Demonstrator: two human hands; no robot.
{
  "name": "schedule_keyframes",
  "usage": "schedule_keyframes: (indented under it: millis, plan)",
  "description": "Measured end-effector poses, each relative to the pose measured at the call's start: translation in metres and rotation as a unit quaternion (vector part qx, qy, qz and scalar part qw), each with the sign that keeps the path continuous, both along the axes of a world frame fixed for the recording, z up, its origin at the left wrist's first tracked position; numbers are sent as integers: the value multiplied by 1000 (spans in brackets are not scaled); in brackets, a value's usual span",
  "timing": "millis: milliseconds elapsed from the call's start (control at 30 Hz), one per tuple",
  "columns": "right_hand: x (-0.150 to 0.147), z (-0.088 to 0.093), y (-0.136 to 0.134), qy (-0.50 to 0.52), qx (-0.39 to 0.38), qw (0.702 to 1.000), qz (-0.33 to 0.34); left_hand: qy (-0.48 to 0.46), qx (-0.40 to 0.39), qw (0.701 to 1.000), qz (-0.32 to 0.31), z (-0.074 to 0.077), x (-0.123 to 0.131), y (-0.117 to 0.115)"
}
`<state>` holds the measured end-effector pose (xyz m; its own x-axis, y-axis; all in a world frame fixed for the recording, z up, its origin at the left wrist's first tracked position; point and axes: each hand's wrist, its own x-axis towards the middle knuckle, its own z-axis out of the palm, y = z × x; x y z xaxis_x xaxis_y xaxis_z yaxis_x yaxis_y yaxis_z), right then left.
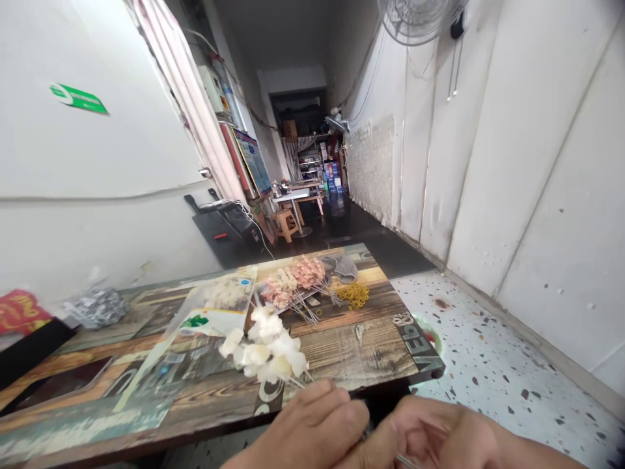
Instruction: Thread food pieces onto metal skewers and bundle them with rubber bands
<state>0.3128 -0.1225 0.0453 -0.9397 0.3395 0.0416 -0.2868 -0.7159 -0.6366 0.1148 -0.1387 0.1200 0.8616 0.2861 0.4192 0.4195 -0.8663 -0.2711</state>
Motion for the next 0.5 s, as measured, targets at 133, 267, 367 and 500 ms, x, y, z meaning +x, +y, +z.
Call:
schedule_keyframes:
  millis: [133, 267, 367, 500]
  plan:
    - [3, 14, 16, 28, 94, 995, 9, -38, -23, 999, 20, 15, -4, 3]
    - [-3, 4, 84, -96, 315, 937, -120, -105, -59, 990, 67, 15, -16, 11]
    - [-13, -22, 148, -436, 517, 634, -374, -191, -108, 969, 117, 10, -22, 23]
    - [-28, -63, 198, -542, 531, 524, -387, -337, -188, 902, 196, 4, -24, 40]
